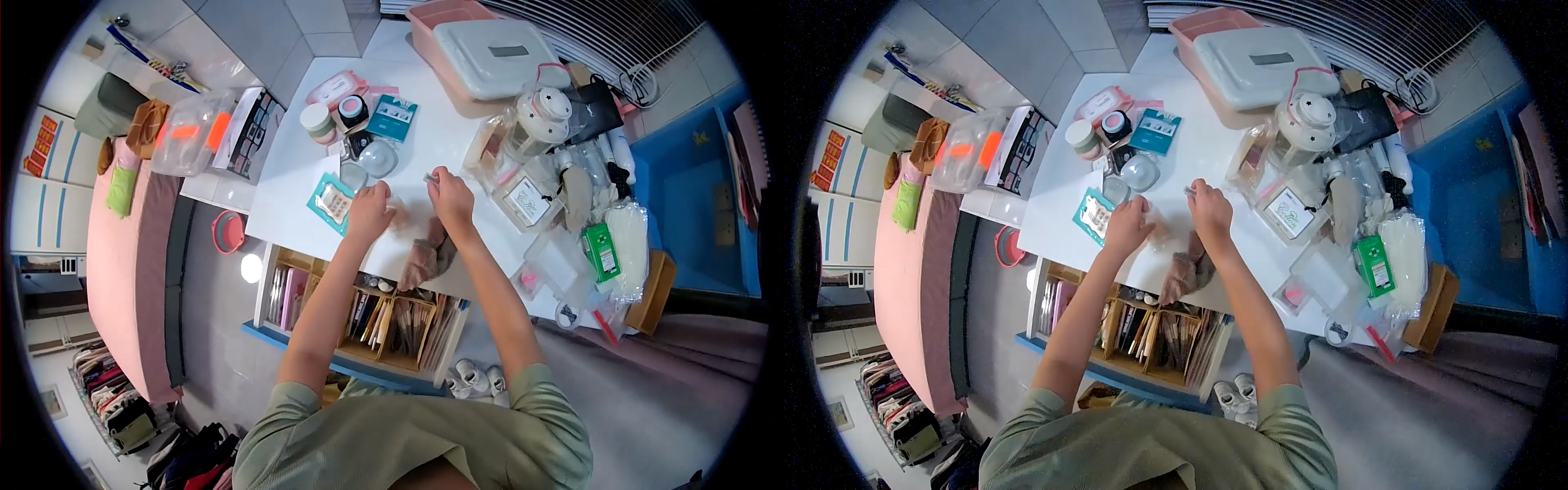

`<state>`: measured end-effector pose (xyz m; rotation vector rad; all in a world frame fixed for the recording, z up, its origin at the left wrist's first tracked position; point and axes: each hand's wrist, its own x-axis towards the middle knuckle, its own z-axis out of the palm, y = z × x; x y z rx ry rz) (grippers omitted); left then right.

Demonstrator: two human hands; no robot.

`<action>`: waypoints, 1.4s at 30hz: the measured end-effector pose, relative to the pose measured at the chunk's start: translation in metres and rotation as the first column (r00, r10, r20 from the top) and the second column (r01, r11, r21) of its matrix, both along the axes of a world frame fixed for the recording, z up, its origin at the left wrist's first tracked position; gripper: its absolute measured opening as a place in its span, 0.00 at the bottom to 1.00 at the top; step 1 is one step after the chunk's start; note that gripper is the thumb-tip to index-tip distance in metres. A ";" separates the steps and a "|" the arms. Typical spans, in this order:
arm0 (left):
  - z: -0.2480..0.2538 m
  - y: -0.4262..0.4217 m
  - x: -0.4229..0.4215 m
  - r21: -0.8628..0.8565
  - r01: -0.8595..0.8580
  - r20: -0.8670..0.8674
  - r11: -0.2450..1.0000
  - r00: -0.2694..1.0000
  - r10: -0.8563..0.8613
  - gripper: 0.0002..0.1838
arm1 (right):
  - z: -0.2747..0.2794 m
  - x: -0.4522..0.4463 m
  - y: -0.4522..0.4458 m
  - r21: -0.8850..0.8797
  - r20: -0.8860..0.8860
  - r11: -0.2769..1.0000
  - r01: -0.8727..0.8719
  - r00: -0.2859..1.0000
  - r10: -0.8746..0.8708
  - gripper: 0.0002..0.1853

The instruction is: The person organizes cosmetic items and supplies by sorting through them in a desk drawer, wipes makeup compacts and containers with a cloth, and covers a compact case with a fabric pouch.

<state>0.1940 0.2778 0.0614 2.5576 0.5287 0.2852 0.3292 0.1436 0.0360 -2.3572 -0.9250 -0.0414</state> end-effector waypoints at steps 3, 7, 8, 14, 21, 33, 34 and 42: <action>0.009 -0.003 -0.009 -0.225 -0.142 0.034 0.964 0.988 0.154 0.21 | 0.008 -0.022 -0.004 0.073 -0.118 0.997 0.021 0.993 -0.012 0.13; 0.008 0.005 -0.034 -0.466 -0.170 0.040 0.868 0.976 0.213 0.25 | 0.032 -0.061 -0.014 0.170 -0.419 0.983 0.072 0.908 0.006 0.14; 0.001 0.006 -0.044 -0.532 -0.179 0.041 0.827 0.971 0.237 0.23 | 0.040 -0.073 -0.018 0.194 -0.462 0.979 0.069 0.886 0.029 0.13; 0.022 -0.015 -0.131 -0.978 -0.148 -0.094 0.145 0.940 0.328 0.22 | 0.030 -0.158 -0.042 0.434 -0.644 0.896 0.094 0.728 0.235 0.09; -0.019 -0.035 -0.234 -0.963 -0.262 -0.269 -0.063 0.922 0.278 0.15 | -0.019 -0.279 -0.069 0.225 -0.895 0.916 0.332 0.442 0.059 0.18; -0.094 -0.048 -0.216 -0.988 -0.152 -0.141 0.009 0.935 0.327 0.25 | -0.043 -0.296 -0.065 0.093 -0.996 0.716 0.692 0.073 0.058 0.13; -0.095 -0.044 -0.212 -0.990 -0.065 -0.036 0.121 0.973 0.230 0.27 | -0.043 -0.290 -0.060 0.095 -0.995 0.705 0.703 0.084 0.051 0.13; -0.124 -0.022 -0.188 -0.875 -0.039 -0.012 0.483 0.998 0.060 0.27 | -0.074 -0.260 -0.036 0.159 -0.982 0.610 0.776 0.189 0.016 0.10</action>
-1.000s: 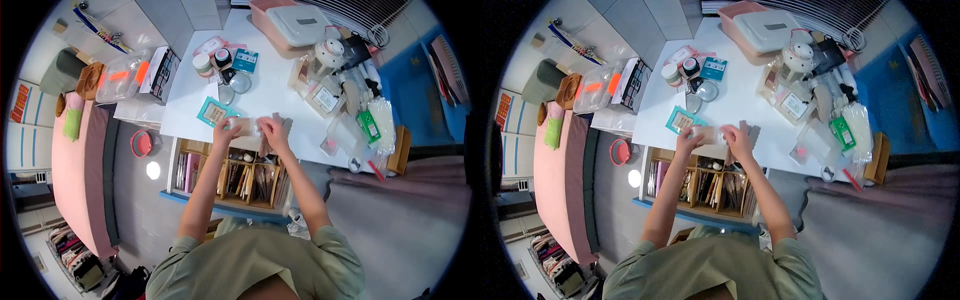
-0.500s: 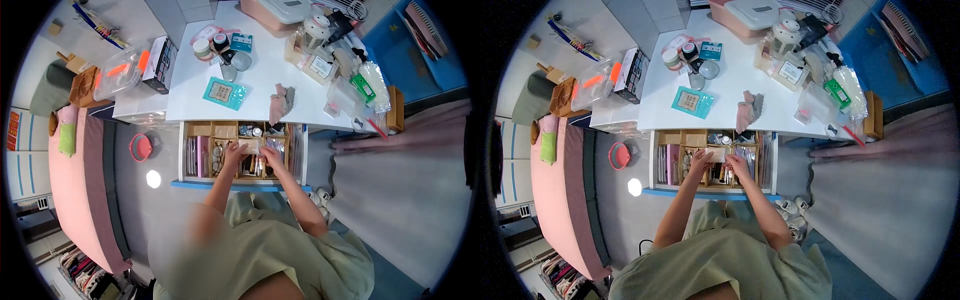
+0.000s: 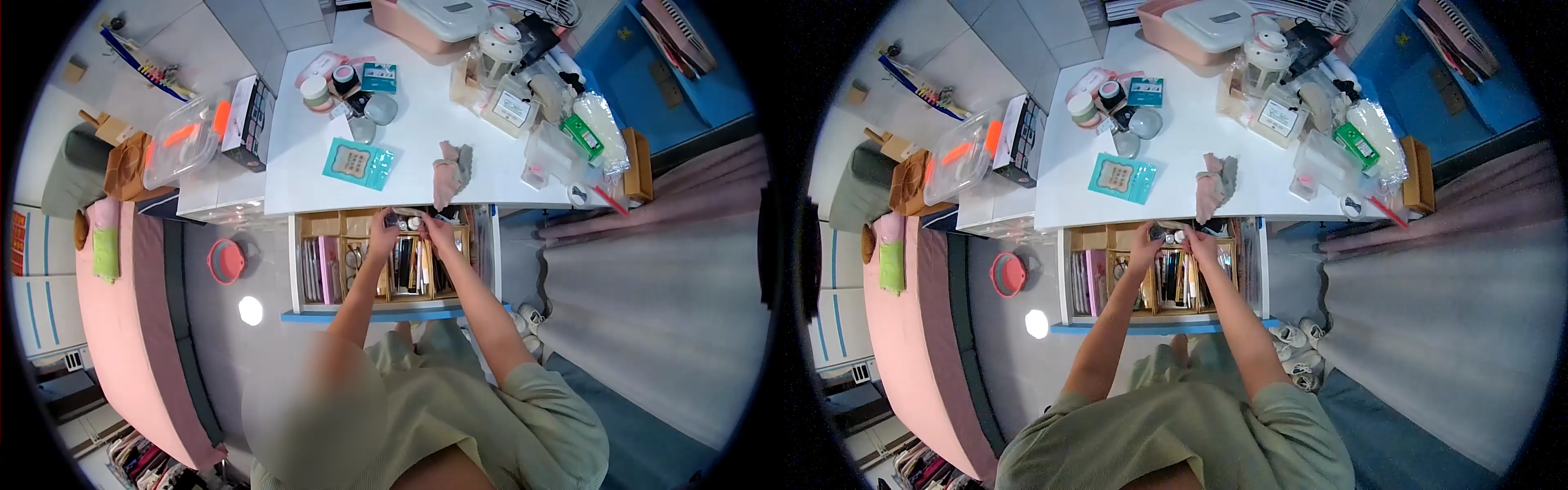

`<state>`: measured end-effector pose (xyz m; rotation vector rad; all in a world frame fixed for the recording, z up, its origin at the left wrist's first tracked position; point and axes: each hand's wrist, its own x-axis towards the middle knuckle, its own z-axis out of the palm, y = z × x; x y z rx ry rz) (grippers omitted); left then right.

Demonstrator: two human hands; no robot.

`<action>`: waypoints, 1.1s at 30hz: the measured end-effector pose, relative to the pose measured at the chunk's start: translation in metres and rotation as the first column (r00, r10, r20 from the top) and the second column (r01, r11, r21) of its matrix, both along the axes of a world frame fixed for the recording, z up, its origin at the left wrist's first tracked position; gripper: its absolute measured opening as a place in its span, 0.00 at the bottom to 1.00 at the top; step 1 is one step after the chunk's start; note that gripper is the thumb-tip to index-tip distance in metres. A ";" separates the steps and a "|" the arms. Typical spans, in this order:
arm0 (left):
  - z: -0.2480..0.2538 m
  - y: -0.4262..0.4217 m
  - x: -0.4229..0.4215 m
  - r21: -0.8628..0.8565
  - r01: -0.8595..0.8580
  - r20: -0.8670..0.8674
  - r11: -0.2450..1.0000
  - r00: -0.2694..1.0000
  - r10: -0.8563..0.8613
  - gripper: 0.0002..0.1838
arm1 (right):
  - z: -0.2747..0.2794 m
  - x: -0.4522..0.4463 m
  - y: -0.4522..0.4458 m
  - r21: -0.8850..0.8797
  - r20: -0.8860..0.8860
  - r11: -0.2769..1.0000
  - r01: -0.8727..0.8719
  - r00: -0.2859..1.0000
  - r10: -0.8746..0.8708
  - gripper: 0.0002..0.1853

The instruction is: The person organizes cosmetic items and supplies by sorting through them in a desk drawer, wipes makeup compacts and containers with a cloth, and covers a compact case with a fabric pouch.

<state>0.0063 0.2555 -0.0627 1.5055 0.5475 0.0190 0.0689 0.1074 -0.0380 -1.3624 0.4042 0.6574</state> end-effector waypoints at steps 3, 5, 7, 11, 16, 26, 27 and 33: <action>0.000 -0.005 -0.006 0.147 -0.035 0.032 0.989 0.999 0.030 0.25 | 0.008 -0.012 -0.005 -0.075 0.176 0.996 -0.039 0.983 0.051 0.10; 0.030 -0.012 -0.003 0.115 0.036 0.066 0.993 0.997 -0.044 0.21 | 0.025 -0.025 -0.014 -0.069 0.226 0.997 -0.026 0.973 0.042 0.11; 0.043 -0.022 0.007 0.111 0.084 0.112 0.990 0.989 -0.096 0.20 | 0.046 -0.033 -0.023 0.040 0.178 0.999 0.032 0.983 -0.039 0.11; 0.083 -0.044 0.045 0.371 0.060 0.199 0.927 0.970 -0.142 0.19 | 0.055 -0.012 -0.044 -0.026 0.197 0.999 0.037 0.980 -0.031 0.15; 0.099 -0.063 0.089 0.566 0.056 0.113 0.822 0.983 -0.145 0.39 | 0.064 0.035 -0.055 -0.002 0.195 0.998 0.070 0.978 -0.068 0.12; 0.090 -0.072 0.127 0.572 -0.064 0.233 0.818 0.969 -0.087 0.17 | 0.089 0.073 -0.067 0.110 0.210 0.994 0.025 0.976 -0.048 0.16; 0.082 -0.072 0.126 0.486 -0.202 0.404 0.850 0.915 -0.014 0.17 | 0.090 0.074 -0.068 0.114 0.225 0.993 0.018 0.973 -0.044 0.16; 0.185 -0.060 0.073 -0.505 0.079 0.200 0.859 0.979 0.027 0.18 | 0.158 0.062 -0.064 0.246 0.375 0.949 -0.195 0.922 0.092 0.15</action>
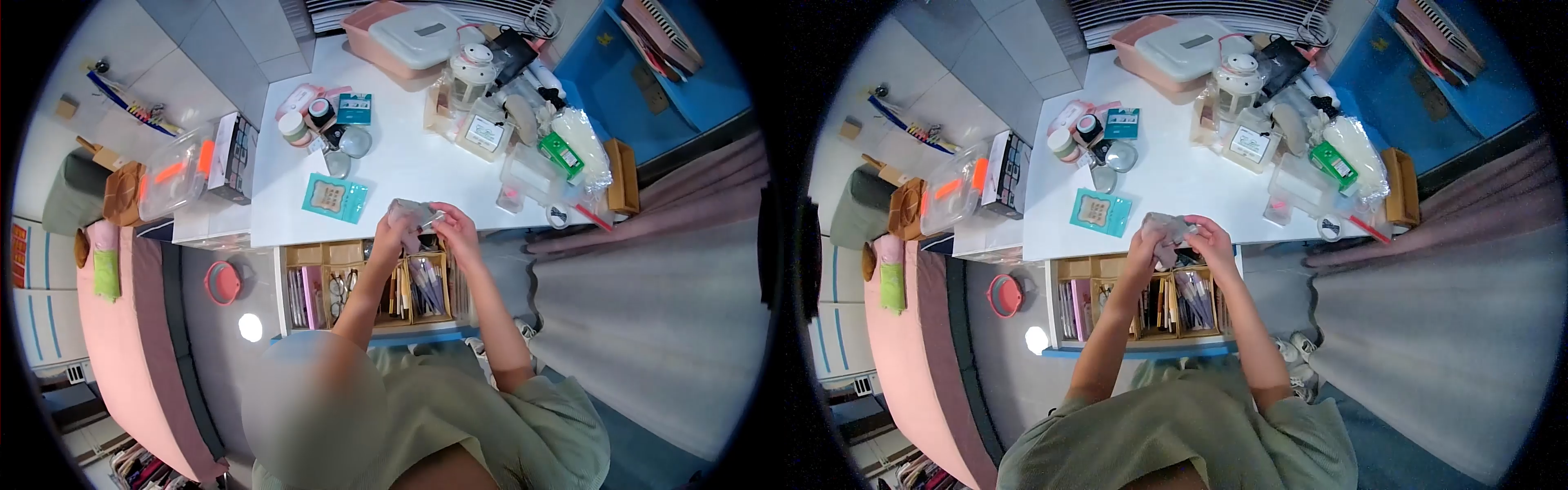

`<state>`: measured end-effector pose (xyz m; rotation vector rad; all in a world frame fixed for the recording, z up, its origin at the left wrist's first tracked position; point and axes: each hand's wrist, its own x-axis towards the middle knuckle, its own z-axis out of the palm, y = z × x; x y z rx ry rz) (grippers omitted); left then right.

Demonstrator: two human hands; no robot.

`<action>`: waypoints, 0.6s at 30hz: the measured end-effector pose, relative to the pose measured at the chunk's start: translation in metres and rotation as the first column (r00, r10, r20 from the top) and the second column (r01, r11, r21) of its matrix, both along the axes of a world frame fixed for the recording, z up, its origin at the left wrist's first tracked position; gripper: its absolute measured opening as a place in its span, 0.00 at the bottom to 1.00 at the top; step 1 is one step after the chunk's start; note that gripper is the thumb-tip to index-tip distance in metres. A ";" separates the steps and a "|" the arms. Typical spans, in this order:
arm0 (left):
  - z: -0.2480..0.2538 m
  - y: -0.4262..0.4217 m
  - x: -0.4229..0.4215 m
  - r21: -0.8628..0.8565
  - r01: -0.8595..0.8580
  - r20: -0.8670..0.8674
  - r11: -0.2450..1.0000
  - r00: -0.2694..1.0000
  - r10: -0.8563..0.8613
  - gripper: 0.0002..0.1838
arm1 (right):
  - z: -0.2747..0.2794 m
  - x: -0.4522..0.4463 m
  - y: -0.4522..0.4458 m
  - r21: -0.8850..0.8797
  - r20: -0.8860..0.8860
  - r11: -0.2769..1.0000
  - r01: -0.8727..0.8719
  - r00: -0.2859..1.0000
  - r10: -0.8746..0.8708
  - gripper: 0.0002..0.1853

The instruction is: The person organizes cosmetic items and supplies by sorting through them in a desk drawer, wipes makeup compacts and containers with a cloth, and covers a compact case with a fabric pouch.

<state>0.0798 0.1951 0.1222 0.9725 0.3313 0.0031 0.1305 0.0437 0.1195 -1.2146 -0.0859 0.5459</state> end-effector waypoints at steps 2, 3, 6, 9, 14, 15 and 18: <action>0.026 -0.003 -0.016 -0.113 0.013 0.010 0.994 1.000 -0.012 0.18 | 0.016 -0.007 0.008 -0.083 0.114 0.997 -0.013 0.993 0.022 0.15; 0.042 -0.006 -0.027 -0.050 0.046 0.141 0.998 0.989 -0.038 0.20 | 0.019 -0.009 0.009 -0.105 0.132 0.994 -0.031 0.990 0.045 0.13; 0.062 0.007 -0.048 -0.474 0.032 0.039 0.880 0.999 -0.016 0.21 | 0.052 -0.024 0.013 -0.163 0.212 0.982 -0.094 0.969 0.128 0.12; 0.041 0.015 -0.062 -0.195 0.046 0.033 0.980 0.999 -0.040 0.18 | 0.068 -0.039 0.019 -0.394 0.379 0.917 -0.057 0.899 0.218 0.10; 0.033 0.043 -0.089 -0.133 0.288 0.007 0.948 0.957 -0.290 0.11 | 0.095 -0.065 0.025 -0.500 0.471 0.855 -0.137 0.786 0.401 0.09; 0.043 0.041 -0.096 -0.130 0.274 -0.044 0.953 0.958 -0.282 0.08 | 0.094 -0.070 0.026 -0.487 0.478 0.858 -0.166 0.771 0.421 0.09; 0.050 0.057 -0.114 0.001 0.423 -0.189 0.906 0.890 -0.415 0.09 | 0.096 -0.085 0.029 -0.543 0.472 0.819 -0.187 0.739 0.481 0.08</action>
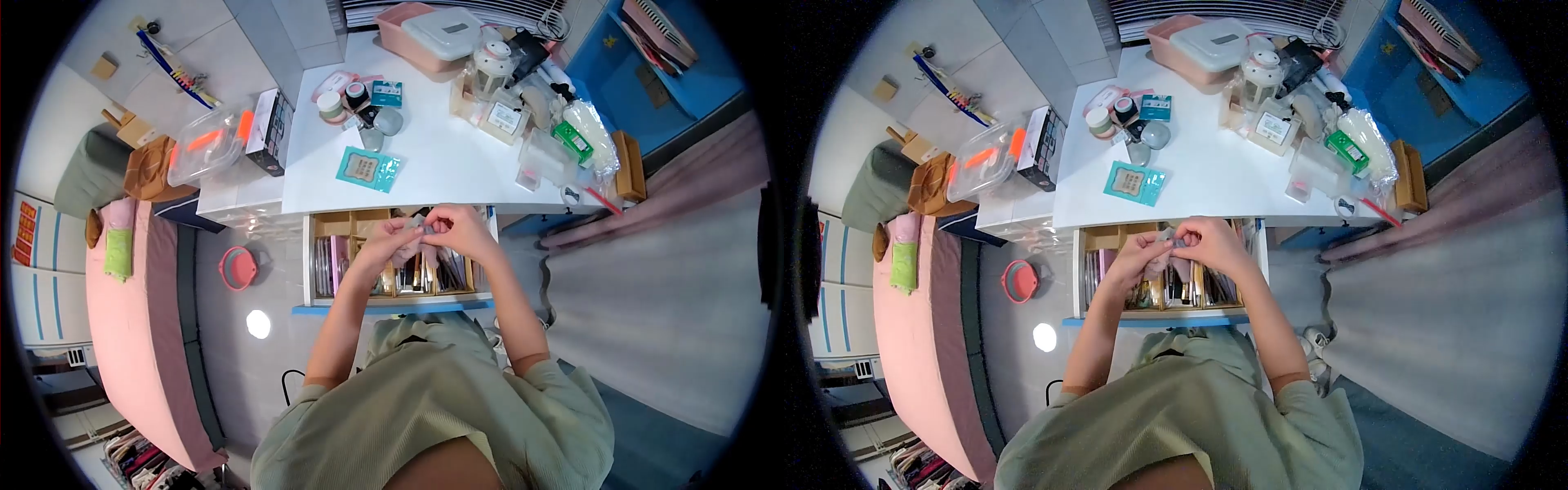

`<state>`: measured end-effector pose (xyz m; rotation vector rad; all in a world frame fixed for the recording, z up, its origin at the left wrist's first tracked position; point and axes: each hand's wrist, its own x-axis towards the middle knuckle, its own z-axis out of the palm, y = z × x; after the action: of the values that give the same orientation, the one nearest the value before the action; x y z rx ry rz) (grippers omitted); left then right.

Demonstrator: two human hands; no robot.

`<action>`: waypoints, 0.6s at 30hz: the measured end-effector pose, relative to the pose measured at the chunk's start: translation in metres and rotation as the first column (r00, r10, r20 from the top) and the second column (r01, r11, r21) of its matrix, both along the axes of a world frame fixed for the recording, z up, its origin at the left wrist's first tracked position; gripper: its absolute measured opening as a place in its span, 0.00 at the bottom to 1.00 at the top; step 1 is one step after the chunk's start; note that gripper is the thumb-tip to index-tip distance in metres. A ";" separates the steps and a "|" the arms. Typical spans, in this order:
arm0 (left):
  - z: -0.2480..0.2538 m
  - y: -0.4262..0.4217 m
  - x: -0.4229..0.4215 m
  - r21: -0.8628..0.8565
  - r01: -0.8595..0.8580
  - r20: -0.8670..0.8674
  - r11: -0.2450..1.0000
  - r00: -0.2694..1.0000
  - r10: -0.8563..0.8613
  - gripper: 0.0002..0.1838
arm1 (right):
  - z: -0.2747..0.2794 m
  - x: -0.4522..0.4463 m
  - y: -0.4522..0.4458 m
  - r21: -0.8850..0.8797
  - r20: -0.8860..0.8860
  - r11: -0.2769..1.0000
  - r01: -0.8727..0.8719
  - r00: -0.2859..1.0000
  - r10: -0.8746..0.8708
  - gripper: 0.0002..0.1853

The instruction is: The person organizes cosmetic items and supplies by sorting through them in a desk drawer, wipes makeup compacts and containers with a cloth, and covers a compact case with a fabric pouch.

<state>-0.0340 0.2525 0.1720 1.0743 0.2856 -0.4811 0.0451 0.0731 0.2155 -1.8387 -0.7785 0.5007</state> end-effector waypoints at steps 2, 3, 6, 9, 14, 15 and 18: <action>0.008 -0.011 -0.010 0.229 -0.117 0.069 0.966 0.992 0.104 0.11 | -0.003 -0.007 0.002 -0.136 0.229 0.990 -0.027 0.972 0.058 0.11; 0.005 -0.021 -0.016 0.220 -0.241 0.154 0.945 0.966 0.210 0.11 | -0.004 -0.013 0.004 -0.139 0.334 0.989 -0.048 0.938 0.092 0.12; 0.000 -0.026 -0.029 0.076 -0.370 0.235 0.926 0.909 0.344 0.13 | -0.002 -0.029 0.011 -0.117 0.601 0.990 -0.073 0.789 0.129 0.13; 0.013 -0.030 -0.043 0.014 -0.408 0.151 0.913 0.903 0.401 0.14 | -0.004 -0.036 0.014 -0.056 0.727 0.994 -0.096 0.679 0.107 0.12; 0.008 -0.035 -0.052 -0.034 -0.447 0.173 0.894 0.878 0.445 0.13 | -0.006 -0.051 0.017 -0.045 0.615 0.998 0.035 0.788 0.000 0.13; 0.005 -0.036 -0.052 -0.027 -0.455 0.238 0.890 0.862 0.448 0.13 | -0.006 -0.056 0.018 -0.055 0.576 0.995 0.082 0.817 -0.036 0.15; -0.005 -0.034 -0.053 0.369 -0.458 0.420 0.808 0.858 0.295 0.13 | -0.032 -0.069 0.028 0.077 0.114 0.968 0.238 0.963 -0.246 0.19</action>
<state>-0.0866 0.2185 0.1667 1.4984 0.3035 0.1628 -0.0239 0.1007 0.1831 -1.8880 -0.6315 0.2046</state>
